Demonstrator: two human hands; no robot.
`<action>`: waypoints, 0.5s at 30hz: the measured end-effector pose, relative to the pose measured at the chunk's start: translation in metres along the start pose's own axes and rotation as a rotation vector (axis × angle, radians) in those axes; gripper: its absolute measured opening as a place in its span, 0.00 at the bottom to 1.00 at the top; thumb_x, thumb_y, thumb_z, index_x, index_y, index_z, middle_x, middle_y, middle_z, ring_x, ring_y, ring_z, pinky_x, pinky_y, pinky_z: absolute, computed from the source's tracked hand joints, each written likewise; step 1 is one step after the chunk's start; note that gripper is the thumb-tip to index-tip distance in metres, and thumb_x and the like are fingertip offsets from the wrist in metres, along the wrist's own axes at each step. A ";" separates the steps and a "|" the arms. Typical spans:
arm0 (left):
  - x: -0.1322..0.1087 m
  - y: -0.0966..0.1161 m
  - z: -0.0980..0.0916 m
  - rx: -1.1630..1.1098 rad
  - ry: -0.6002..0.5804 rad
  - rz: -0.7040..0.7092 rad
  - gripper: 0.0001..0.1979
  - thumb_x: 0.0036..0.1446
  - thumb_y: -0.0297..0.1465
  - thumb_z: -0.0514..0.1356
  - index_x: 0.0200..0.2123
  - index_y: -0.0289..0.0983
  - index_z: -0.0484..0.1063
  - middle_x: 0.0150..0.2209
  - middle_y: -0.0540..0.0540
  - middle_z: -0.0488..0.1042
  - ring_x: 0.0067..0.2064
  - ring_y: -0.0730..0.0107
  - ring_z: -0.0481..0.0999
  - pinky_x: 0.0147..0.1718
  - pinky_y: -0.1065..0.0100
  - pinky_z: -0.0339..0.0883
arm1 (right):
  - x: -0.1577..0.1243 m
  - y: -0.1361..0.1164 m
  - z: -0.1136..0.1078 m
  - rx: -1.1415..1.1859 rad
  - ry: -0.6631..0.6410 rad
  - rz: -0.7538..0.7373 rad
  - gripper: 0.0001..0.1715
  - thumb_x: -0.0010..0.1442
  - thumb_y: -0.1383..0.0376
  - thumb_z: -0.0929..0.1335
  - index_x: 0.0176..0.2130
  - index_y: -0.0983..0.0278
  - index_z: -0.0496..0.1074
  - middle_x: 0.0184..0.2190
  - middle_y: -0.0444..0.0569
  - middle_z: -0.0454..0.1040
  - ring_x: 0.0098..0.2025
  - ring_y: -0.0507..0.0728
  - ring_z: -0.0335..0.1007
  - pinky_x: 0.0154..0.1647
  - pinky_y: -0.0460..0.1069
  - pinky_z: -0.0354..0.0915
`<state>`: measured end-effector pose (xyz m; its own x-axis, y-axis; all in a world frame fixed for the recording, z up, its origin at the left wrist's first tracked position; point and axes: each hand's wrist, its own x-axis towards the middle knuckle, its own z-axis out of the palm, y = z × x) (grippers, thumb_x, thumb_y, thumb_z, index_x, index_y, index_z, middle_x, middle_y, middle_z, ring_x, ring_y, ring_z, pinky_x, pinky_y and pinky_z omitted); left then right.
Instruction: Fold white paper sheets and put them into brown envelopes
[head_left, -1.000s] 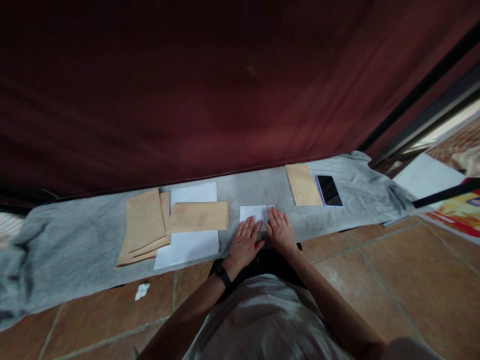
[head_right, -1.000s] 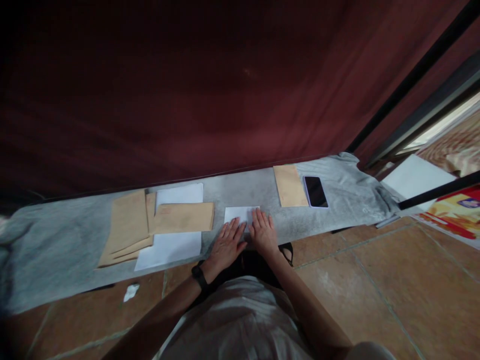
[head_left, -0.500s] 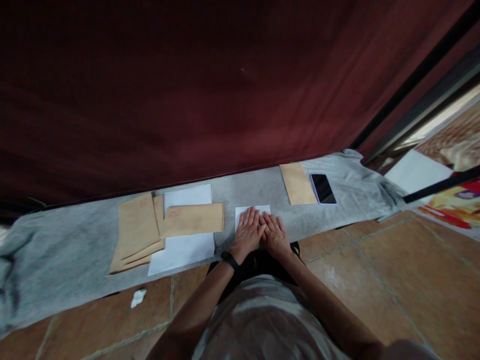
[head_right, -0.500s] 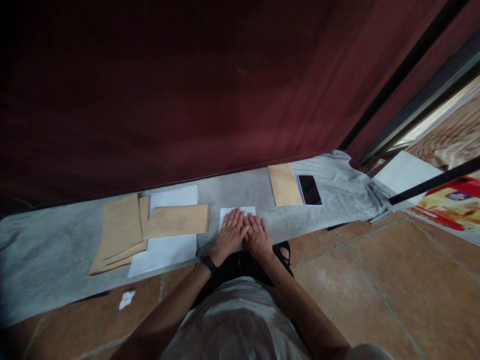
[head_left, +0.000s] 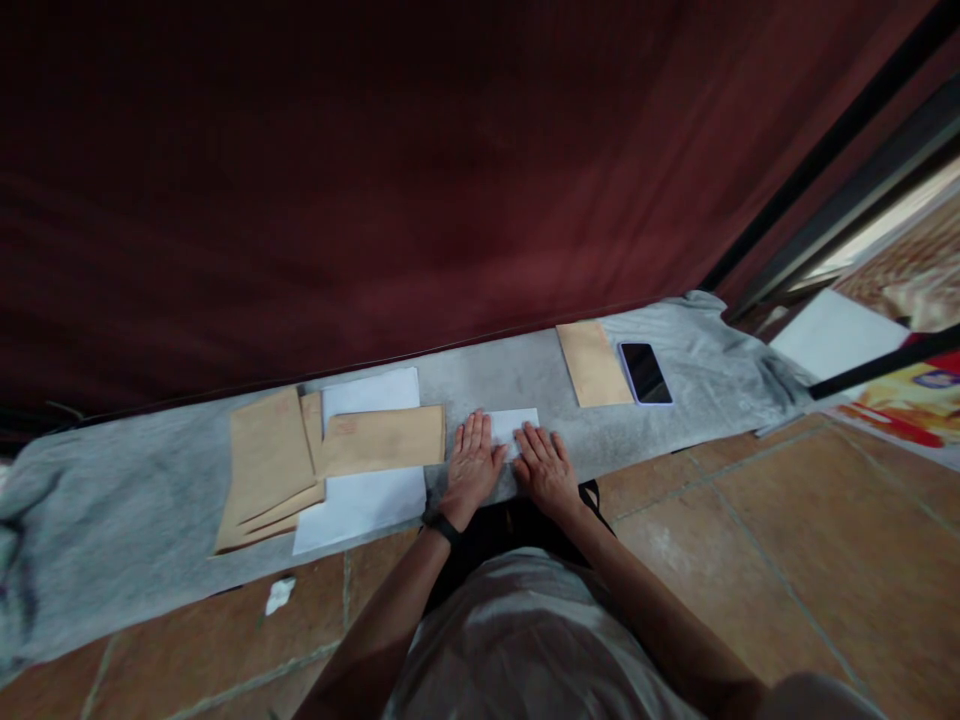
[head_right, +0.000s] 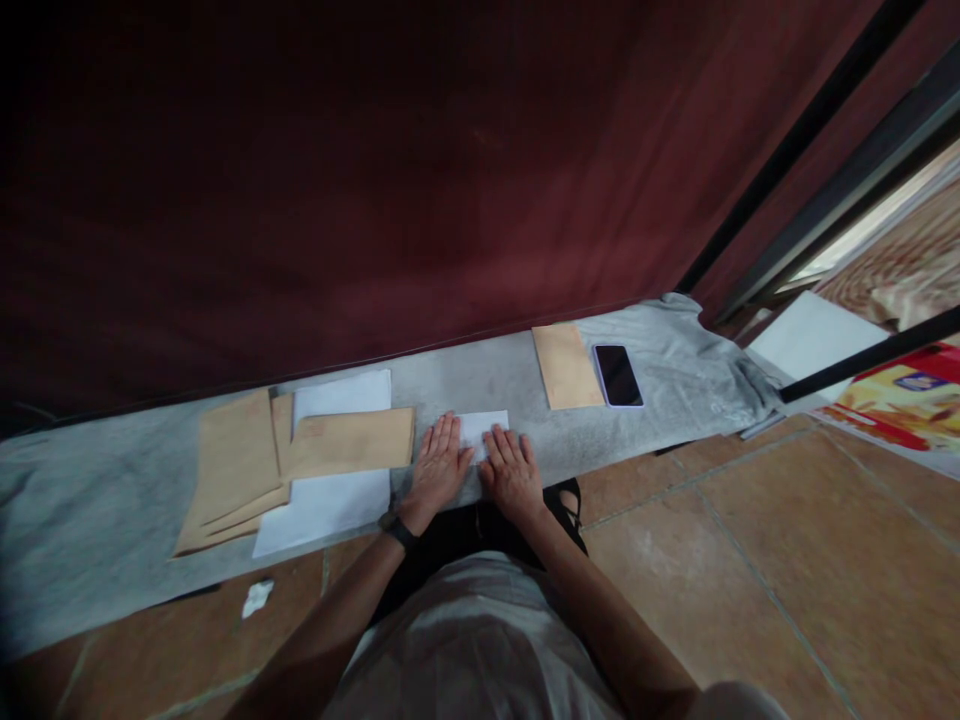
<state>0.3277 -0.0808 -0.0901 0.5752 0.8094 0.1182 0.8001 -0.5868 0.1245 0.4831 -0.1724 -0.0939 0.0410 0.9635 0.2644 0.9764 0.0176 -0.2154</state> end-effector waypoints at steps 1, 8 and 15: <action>-0.001 -0.001 0.000 0.001 0.009 -0.009 0.33 0.71 0.41 0.45 0.71 0.25 0.51 0.72 0.31 0.52 0.74 0.53 0.48 0.70 0.49 0.51 | 0.000 0.000 0.000 0.005 -0.005 0.002 0.30 0.74 0.57 0.59 0.70 0.65 0.59 0.70 0.55 0.59 0.71 0.64 0.55 0.72 0.63 0.46; -0.009 -0.002 -0.002 0.006 0.039 -0.063 0.32 0.71 0.39 0.45 0.71 0.24 0.51 0.71 0.29 0.53 0.73 0.50 0.50 0.69 0.46 0.52 | 0.000 0.000 0.000 0.013 -0.004 -0.002 0.30 0.74 0.58 0.59 0.70 0.65 0.58 0.70 0.55 0.60 0.71 0.64 0.55 0.72 0.63 0.46; -0.031 0.010 -0.012 -0.002 -0.018 0.132 0.30 0.72 0.38 0.46 0.71 0.30 0.51 0.73 0.37 0.52 0.74 0.57 0.47 0.71 0.50 0.49 | 0.000 0.002 0.001 0.012 -0.020 -0.007 0.30 0.74 0.58 0.58 0.69 0.66 0.59 0.70 0.56 0.60 0.71 0.65 0.54 0.72 0.63 0.46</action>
<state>0.3164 -0.1121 -0.0809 0.6783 0.7256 0.1160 0.7170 -0.6881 0.1115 0.4846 -0.1725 -0.0949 0.0301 0.9686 0.2469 0.9740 0.0270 -0.2248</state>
